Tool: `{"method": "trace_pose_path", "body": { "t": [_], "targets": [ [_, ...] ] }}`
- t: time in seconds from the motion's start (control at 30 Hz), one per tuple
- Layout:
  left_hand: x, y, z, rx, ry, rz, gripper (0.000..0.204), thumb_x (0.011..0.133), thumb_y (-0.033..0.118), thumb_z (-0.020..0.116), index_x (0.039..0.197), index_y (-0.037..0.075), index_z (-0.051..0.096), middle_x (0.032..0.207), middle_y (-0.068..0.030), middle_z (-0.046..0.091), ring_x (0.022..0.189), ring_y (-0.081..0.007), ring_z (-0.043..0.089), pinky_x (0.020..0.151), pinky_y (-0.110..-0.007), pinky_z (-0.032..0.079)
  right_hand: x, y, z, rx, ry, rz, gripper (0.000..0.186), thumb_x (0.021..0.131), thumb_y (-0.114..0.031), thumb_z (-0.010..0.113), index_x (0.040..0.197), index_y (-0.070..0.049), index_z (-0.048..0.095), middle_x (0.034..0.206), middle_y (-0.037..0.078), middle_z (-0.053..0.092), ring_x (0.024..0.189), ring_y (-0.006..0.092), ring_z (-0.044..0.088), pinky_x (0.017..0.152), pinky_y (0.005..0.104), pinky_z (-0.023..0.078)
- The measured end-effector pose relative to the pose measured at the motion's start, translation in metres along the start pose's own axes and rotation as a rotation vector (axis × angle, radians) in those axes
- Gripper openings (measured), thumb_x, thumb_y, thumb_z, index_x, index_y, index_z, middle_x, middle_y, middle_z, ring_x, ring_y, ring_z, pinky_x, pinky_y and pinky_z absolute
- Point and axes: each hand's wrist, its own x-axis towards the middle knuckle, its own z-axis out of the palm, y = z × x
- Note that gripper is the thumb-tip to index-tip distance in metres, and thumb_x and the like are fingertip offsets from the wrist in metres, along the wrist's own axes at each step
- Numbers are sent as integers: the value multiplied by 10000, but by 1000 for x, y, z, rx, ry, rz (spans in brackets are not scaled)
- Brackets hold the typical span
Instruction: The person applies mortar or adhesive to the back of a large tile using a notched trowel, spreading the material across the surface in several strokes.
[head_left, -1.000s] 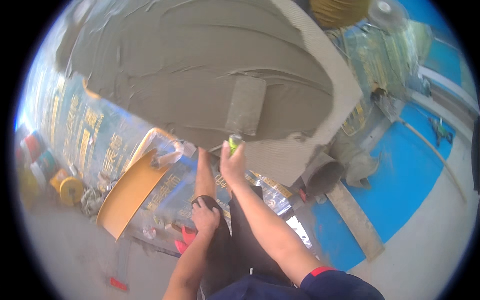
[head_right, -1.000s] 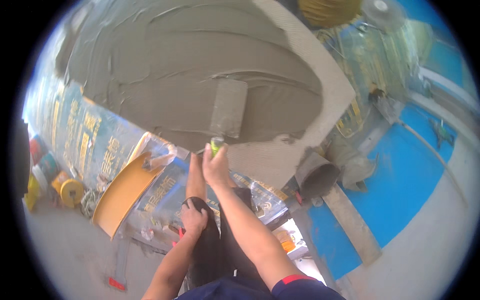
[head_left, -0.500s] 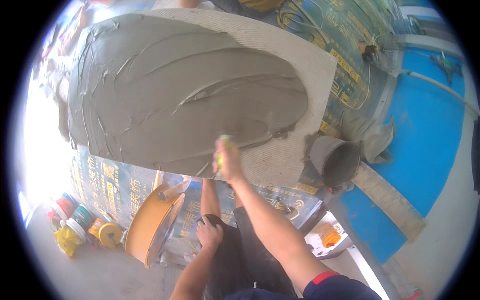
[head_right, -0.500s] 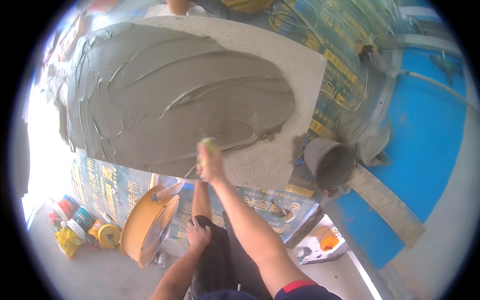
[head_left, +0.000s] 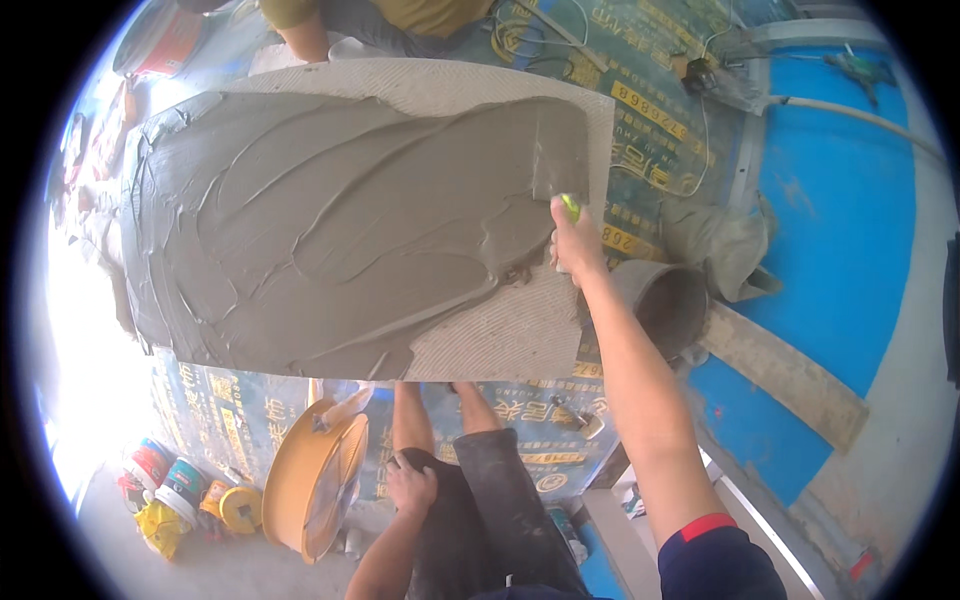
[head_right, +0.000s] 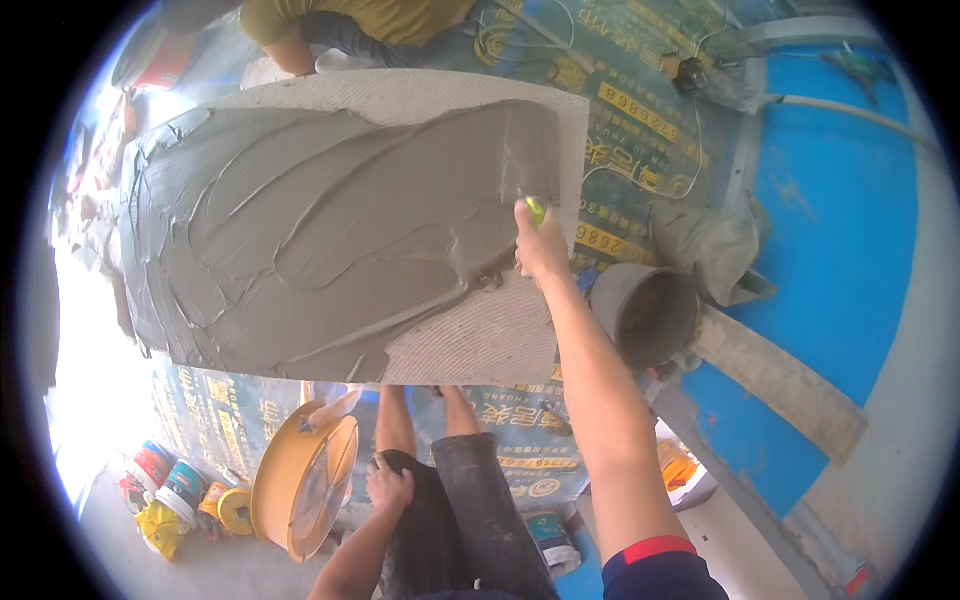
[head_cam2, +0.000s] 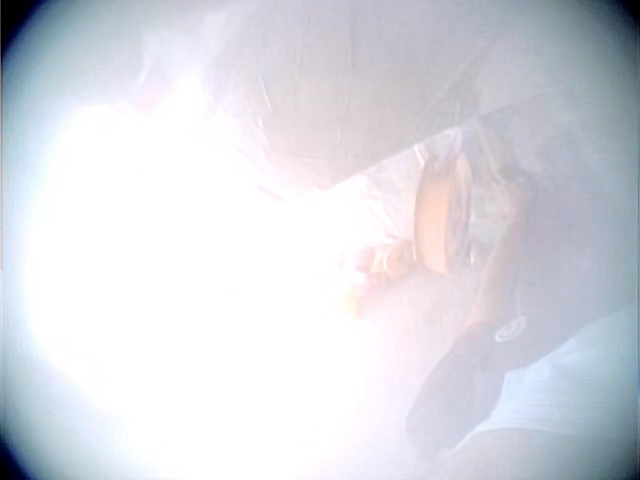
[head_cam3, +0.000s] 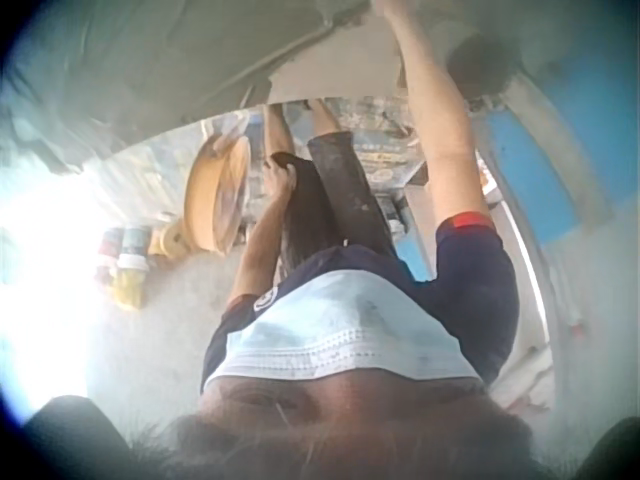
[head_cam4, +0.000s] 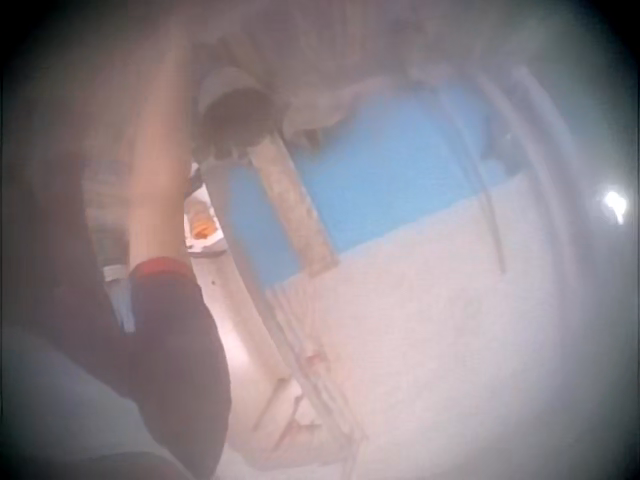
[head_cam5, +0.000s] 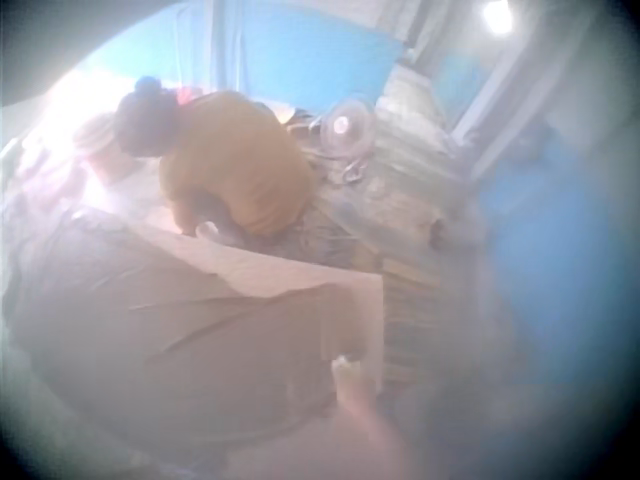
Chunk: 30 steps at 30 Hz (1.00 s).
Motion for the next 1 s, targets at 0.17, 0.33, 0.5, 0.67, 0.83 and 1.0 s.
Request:
{"method": "trace_pose_path", "body": {
  "t": [0.17, 0.33, 0.5, 0.67, 0.83, 1.0],
  "targets": [
    [-2, 11, -7, 38, -33, -27, 800, 810, 327, 657, 1451, -59, 376, 1209, -252, 558, 1129, -397, 596, 946, -476, 506, -72, 56, 27, 224, -394, 104, 567, 971, -559, 550, 1118, -14, 602, 805, 102, 652, 670, 210, 675, 614, 354, 555],
    [2, 0, 1, 51, -12, -4, 806, 810, 328, 659, 1459, -51, 368, 1231, -257, 552, 1158, -402, 582, 983, -474, 488, -120, 95, 25, -503, -359, -19, 820, 980, -612, 439, 1410, 86, 466, 1284, 364, 585, 1285, 397, 562, 1069, 499, 433],
    [-1, 8, 1, 50, -15, -13, 801, 816, 334, 661, 1455, -49, 368, 1237, -262, 549, 1166, -401, 576, 981, -481, 490, -37, 68, -64, -473, 47, -119, 666, 986, -529, 513, 1256, 80, 522, 994, 302, 685, 985, 439, 677, 860, 507, 526],
    [-3, -3, -1, 98, 14, -15, 782, 826, 341, 663, 1442, -46, 377, 1215, -253, 554, 1142, -395, 584, 951, -477, 501, 30, 41, -90, -71, 53, 113, 646, 962, -563, 528, 1169, 47, 561, 1016, 310, 676, 1003, 475, 650, 869, 521, 502],
    [-3, 15, 2, 80, -21, -7, 782, 827, 341, 662, 1439, -55, 377, 1207, -251, 554, 1134, -392, 584, 956, -472, 494, 63, 76, -126, -383, 303, -93, 683, 953, -598, 515, 1185, 42, 563, 1075, 314, 667, 1064, 479, 630, 908, 523, 483],
    [-2, 1, 4, 93, 16, -16, 790, 820, 340, 657, 1440, -62, 377, 1216, -251, 552, 1134, -393, 583, 964, -472, 487, 36, 44, -109, -489, 307, -130, 724, 953, -627, 497, 1212, 46, 556, 1071, 314, 667, 1085, 471, 627, 914, 514, 480]
  ]
}}
